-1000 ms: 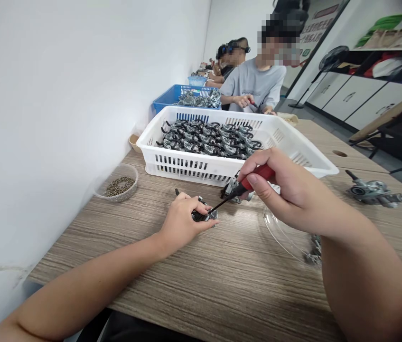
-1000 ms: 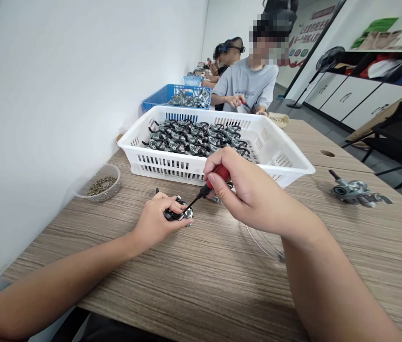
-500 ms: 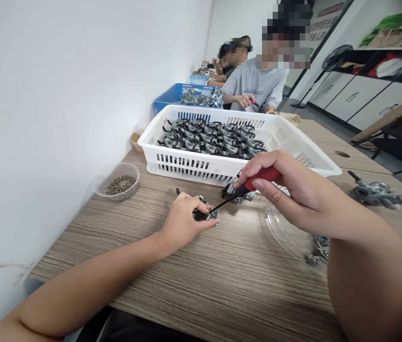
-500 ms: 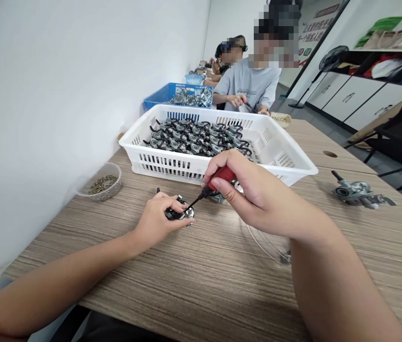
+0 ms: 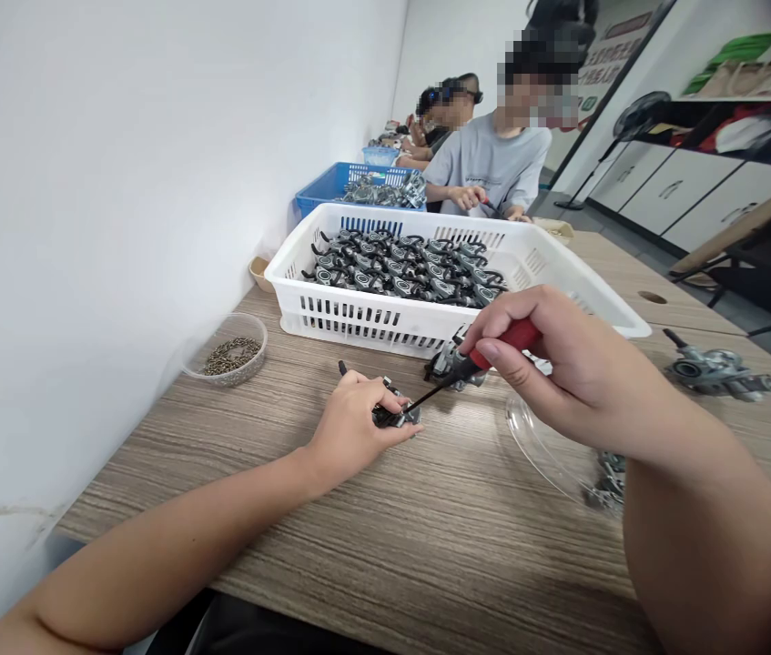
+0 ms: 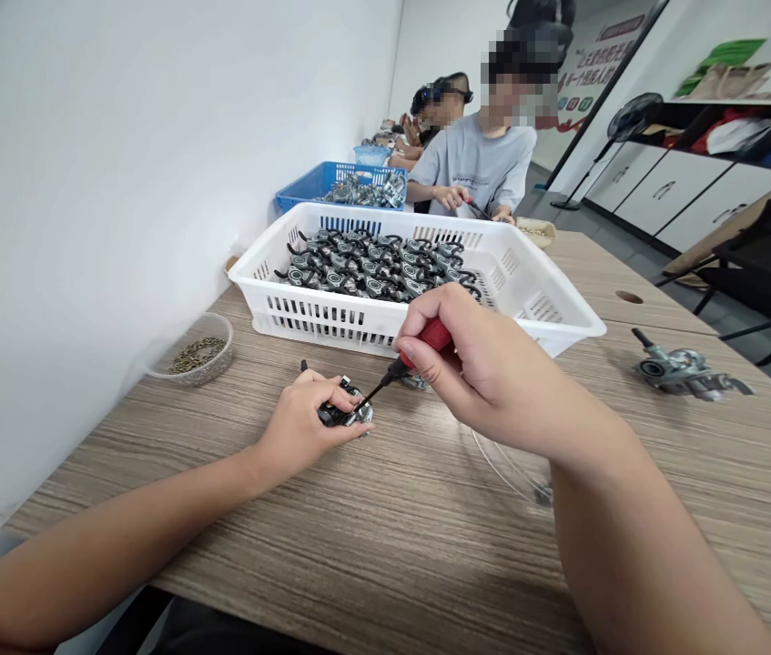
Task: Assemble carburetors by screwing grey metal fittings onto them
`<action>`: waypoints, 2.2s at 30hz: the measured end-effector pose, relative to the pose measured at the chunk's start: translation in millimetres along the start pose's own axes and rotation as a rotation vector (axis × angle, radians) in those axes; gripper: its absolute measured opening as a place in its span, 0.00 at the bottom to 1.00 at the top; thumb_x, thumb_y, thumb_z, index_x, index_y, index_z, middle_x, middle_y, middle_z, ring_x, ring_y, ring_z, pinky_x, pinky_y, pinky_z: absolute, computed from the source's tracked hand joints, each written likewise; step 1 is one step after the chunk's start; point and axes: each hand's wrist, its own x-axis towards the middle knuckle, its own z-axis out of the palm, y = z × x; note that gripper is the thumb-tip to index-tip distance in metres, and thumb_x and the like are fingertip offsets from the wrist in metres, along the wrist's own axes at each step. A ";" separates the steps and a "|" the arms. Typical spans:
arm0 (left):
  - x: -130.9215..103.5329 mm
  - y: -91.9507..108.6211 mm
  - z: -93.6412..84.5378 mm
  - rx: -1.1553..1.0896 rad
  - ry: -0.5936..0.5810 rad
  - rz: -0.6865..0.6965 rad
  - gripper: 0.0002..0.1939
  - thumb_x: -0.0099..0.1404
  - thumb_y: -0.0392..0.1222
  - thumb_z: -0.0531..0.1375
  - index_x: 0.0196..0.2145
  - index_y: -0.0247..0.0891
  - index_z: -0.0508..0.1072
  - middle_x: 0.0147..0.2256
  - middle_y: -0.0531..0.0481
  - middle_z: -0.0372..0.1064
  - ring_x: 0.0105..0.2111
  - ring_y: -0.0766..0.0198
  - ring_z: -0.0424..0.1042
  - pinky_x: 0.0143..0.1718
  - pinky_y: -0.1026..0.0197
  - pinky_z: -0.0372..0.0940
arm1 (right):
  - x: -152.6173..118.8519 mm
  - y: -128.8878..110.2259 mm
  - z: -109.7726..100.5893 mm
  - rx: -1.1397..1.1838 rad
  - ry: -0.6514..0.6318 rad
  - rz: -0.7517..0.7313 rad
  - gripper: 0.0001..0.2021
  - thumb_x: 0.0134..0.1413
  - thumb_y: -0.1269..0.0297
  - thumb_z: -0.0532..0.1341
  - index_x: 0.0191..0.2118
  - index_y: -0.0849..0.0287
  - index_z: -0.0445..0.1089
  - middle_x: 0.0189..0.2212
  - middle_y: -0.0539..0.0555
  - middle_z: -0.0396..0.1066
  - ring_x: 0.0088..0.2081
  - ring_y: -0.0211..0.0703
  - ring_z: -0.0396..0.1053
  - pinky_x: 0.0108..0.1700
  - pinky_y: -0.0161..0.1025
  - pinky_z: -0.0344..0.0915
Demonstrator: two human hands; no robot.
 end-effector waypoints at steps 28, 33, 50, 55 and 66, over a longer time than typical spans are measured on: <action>-1.0 0.7 -0.5 -0.007 -0.001 -0.007 0.16 0.57 0.46 0.80 0.33 0.44 0.77 0.41 0.50 0.86 0.47 0.48 0.76 0.53 0.40 0.75 | 0.8 5.8 2.5 0.083 -0.003 -0.034 0.06 0.74 0.59 0.60 0.45 0.49 0.61 0.41 0.54 0.75 0.36 0.47 0.73 0.34 0.46 0.68; -0.7 1.4 0.1 0.002 0.010 0.001 0.16 0.56 0.45 0.81 0.33 0.43 0.77 0.40 0.50 0.86 0.46 0.48 0.77 0.52 0.42 0.75 | 0.7 6.7 2.8 0.088 0.000 -0.032 0.07 0.73 0.60 0.61 0.45 0.50 0.61 0.41 0.54 0.75 0.36 0.47 0.72 0.35 0.46 0.68; 0.2 0.8 -0.7 -0.013 0.012 -0.037 0.17 0.55 0.43 0.81 0.32 0.43 0.77 0.41 0.51 0.86 0.47 0.48 0.77 0.51 0.41 0.75 | -1.7 1.7 -3.3 0.060 -0.096 -0.078 0.05 0.74 0.63 0.59 0.51 0.52 0.63 0.47 0.57 0.72 0.41 0.47 0.72 0.41 0.46 0.71; 0.2 0.4 -0.3 -0.006 0.015 -0.028 0.16 0.55 0.42 0.81 0.32 0.43 0.77 0.41 0.51 0.86 0.46 0.48 0.76 0.51 0.41 0.75 | -2.3 3.9 -5.8 0.082 -0.116 -0.051 0.06 0.75 0.59 0.59 0.51 0.53 0.66 0.45 0.57 0.75 0.41 0.47 0.75 0.40 0.45 0.72; -1.8 -1.2 1.6 0.033 0.030 0.026 0.16 0.56 0.42 0.81 0.33 0.43 0.78 0.41 0.51 0.86 0.46 0.49 0.77 0.52 0.42 0.75 | -6.3 -0.2 -8.3 -0.037 -0.132 -0.045 0.08 0.75 0.55 0.59 0.49 0.53 0.68 0.41 0.55 0.77 0.38 0.48 0.75 0.36 0.45 0.70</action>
